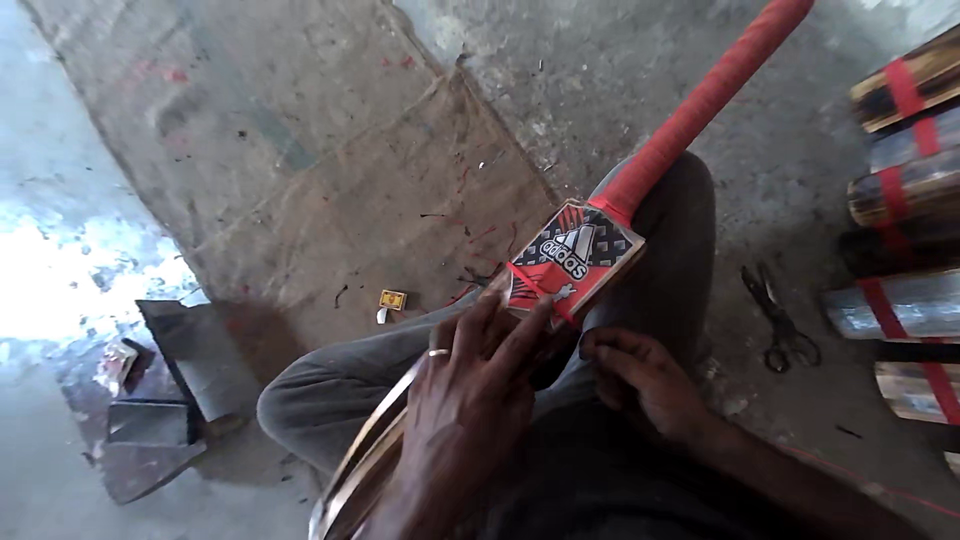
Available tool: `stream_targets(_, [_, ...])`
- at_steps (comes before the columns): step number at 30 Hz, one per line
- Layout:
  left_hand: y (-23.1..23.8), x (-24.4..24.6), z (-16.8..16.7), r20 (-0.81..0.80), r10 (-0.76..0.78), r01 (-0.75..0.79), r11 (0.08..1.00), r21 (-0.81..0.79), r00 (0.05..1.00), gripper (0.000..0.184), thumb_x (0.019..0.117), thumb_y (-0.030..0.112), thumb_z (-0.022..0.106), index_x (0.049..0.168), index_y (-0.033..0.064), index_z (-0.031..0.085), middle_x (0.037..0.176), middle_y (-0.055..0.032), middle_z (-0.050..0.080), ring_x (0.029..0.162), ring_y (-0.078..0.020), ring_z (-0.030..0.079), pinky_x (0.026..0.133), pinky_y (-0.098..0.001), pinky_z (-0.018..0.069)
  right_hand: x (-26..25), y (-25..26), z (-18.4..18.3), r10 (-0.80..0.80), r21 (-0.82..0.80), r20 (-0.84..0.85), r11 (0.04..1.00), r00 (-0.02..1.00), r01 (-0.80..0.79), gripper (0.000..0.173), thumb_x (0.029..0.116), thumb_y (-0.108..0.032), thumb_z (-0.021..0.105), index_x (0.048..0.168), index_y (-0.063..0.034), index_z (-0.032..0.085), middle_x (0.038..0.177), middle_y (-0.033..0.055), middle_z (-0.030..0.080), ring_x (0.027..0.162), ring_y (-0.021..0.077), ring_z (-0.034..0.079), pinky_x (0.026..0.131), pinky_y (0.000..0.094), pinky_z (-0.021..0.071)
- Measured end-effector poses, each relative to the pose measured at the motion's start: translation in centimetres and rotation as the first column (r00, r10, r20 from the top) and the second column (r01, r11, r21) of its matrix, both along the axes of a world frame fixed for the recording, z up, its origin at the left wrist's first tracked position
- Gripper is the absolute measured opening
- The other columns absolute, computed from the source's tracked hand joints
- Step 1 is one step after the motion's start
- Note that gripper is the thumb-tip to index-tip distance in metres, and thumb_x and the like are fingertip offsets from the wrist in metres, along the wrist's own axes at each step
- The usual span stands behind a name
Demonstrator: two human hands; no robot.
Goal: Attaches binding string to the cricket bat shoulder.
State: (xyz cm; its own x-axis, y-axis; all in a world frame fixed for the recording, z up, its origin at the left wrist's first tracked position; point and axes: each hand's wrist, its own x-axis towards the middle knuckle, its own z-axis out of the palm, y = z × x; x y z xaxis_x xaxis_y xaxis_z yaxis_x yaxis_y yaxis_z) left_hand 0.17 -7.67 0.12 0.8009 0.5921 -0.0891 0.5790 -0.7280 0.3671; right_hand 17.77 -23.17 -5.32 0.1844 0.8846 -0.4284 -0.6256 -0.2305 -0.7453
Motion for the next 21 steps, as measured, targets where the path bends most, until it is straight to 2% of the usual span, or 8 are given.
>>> stream_targets(4, [2.6,-0.9,1.5,0.109,0.028,0.041,0.814,-0.579,0.994,0.083,0.0835,0.028,0.078,0.151,0.0548,0.039,0.136,0.0091,0.055,0.107,-0.0087,0.063,0.077,-0.0370,0.0624,0.1,2.0,1.9,0.009,0.104,0.024,0.994,1.000,-0.011,0.019,0.1059,-0.018,0.054,0.111,-0.0115,0.071,0.072,0.0025,0.056,0.053,0.0049,0.046,0.049,0.0190,0.0423])
stream_targets(6, [3.9,-1.1,1.1,0.117,0.078,0.045,0.608,-0.793,0.990,0.082,0.0864,0.023,0.079,0.154,0.0487,0.040,0.134,0.0065,0.062,0.103,-0.0121,0.068,0.081,-0.0373,0.0641,0.1,3.1,2.0,-0.011,0.110,0.042,0.994,0.999,0.006,0.020,0.1048,-0.015,0.053,0.110,-0.0102,0.072,0.072,0.0019,0.056,0.053,0.0046,0.045,0.048,0.0188,0.0408])
stream_targets(7, [4.2,-1.1,0.9,0.096,0.104,0.015,0.596,-0.803,0.990,0.081,0.0888,0.025,0.079,0.155,0.0482,0.038,0.133,0.0060,0.065,0.099,-0.0135,0.071,0.079,-0.0387,0.0647,0.0,3.6,1.8,-0.011,0.098,0.045,0.995,0.999,0.006,0.021,0.1053,-0.016,0.052,0.111,-0.0093,0.072,0.074,0.0025,0.057,0.053,0.0051,0.045,0.048,0.0195,0.0408])
stream_targets(10, [2.8,-0.8,0.6,0.032,0.173,-0.156,0.942,-0.296,0.984,0.066,0.0960,0.042,0.067,0.156,0.0435,0.038,0.147,0.0090,0.055,0.115,-0.0173,0.064,0.084,-0.0514,0.0572,-0.1,5.6,1.4,0.006,0.025,0.072,1.000,0.997,-0.008,0.025,0.1074,-0.018,0.049,0.118,-0.0102,0.071,0.079,0.0023,0.060,0.052,0.0045,0.043,0.046,0.0179,0.0379])
stream_targets(12, [0.4,-0.2,-0.8,0.031,0.197,-0.199,0.975,0.100,0.980,0.065,0.0949,0.044,0.065,0.155,0.0294,0.045,0.158,-0.0067,0.044,0.137,-0.0349,0.048,0.097,-0.0660,0.0445,-0.3,6.5,1.6,0.012,-0.032,0.075,0.999,0.997,-0.010,0.026,0.1079,-0.020,0.049,0.121,-0.0118,0.069,0.076,0.0014,0.056,0.051,0.0048,0.041,0.044,0.0179,0.0354])
stream_targets(14, [-2.2,0.7,-3.3,-0.045,0.221,-0.199,0.935,0.293,0.974,0.086,0.0860,0.057,0.069,0.160,0.0264,0.036,0.167,-0.0077,0.029,0.149,-0.0348,0.034,0.104,-0.0683,0.0365,-0.7,6.3,1.9,0.029,-0.082,0.140,0.996,0.990,-0.017,0.026,0.1075,-0.024,0.049,0.121,-0.0145,0.070,0.070,0.0010,0.048,0.048,0.0066,0.036,0.043,0.0192,0.0319])
stream_targets(17, [-3.3,1.4,-5.7,-0.077,0.249,-0.218,0.932,0.290,0.965,0.099,0.0836,0.045,0.074,0.165,0.0255,0.021,0.173,-0.0056,0.008,0.157,-0.0314,0.015,0.110,-0.0667,0.0305,-0.8,3.8,0.7,0.045,-0.106,0.258,0.994,0.965,-0.018,0.025,0.1062,-0.025,0.051,0.119,-0.0158,0.071,0.072,0.0013,0.051,0.052,0.0081,0.040,0.046,0.0216,0.0359])
stream_targets(21, [-2.3,1.5,-5.3,-0.064,0.201,-0.184,0.962,0.204,0.978,0.107,0.0778,0.048,0.076,0.165,0.0220,0.020,0.172,-0.0064,0.014,0.155,-0.0339,0.021,0.104,-0.0676,0.0391,-0.1,-0.4,-1.5,0.016,-0.175,0.267,0.984,0.964,0.033,0.025,0.1055,-0.024,0.051,0.117,-0.0159,0.072,0.071,0.0025,0.052,0.053,0.0098,0.043,0.047,0.0246,0.0389])
